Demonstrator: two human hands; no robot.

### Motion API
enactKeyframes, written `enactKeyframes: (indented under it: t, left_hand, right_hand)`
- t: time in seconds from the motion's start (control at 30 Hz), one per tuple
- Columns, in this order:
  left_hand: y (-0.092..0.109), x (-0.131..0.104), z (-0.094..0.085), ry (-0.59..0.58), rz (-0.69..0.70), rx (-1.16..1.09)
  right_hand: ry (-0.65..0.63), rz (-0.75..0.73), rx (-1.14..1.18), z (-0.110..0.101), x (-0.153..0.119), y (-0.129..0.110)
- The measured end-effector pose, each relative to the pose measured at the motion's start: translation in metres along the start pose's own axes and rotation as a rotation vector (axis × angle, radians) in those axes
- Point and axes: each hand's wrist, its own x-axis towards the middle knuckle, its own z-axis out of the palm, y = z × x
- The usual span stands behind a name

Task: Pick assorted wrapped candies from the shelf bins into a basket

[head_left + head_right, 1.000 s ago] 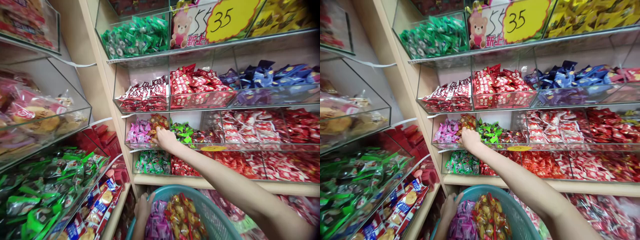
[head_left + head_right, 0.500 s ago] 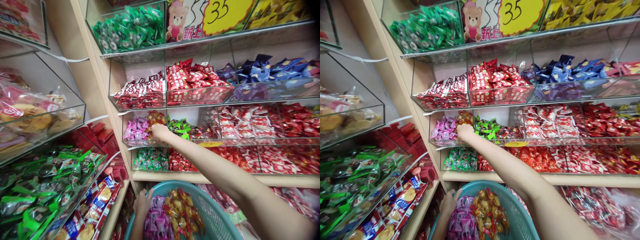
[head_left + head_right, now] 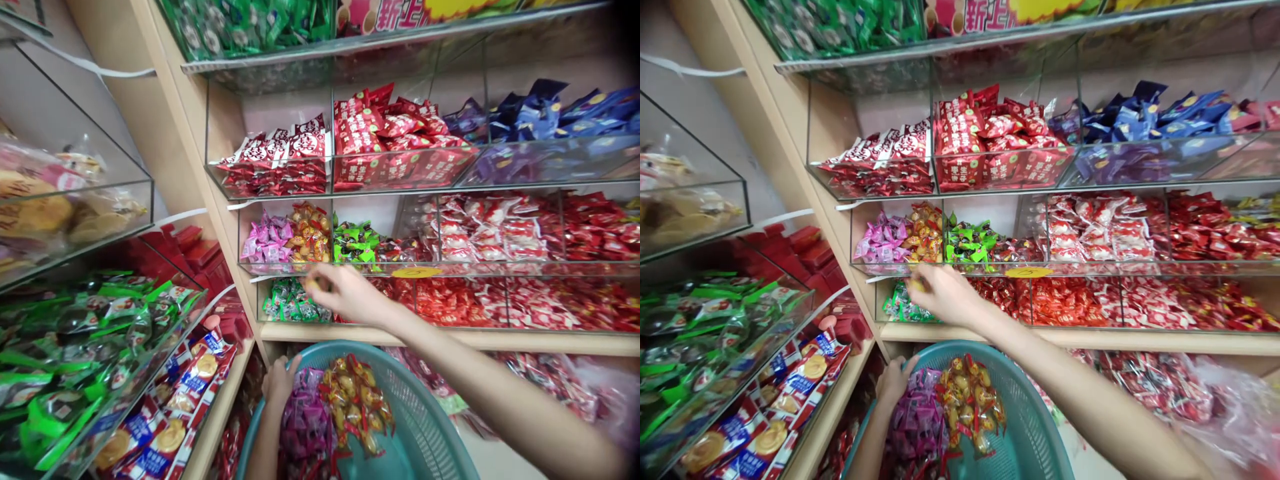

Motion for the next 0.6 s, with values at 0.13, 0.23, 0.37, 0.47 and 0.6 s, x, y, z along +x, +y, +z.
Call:
enactKeyframes:
  t: [0.13,0.23,0.37,0.47,0.6]
  left_hand:
    - [0.0,0.002,0.003,0.003,0.025,-0.004]
    - [0.001,0.002,0.002,0.001,0.016,-0.006]
    - [0.003,0.002,0.002,-0.004,0.007,-0.004]
    - [0.002,0.002,0.003,-0.002,0.003,-0.007]
    - [0.001,0.002,0.004,0.007,-0.003,-0.008]
  right_hand:
    - [-0.159,0.206,0.33,0.065,-0.076,0.055]
    - [-0.236,0.415,0.454,0.102,-0.119,0.092]
    - [-0.307,0.401,0.49,0.114,-0.144,0.103]
    - [-0.421,0.341,0.44,0.114,-0.147,0.098]
    - [-0.504,0.3,0.273,0.121,-0.151,0.097]
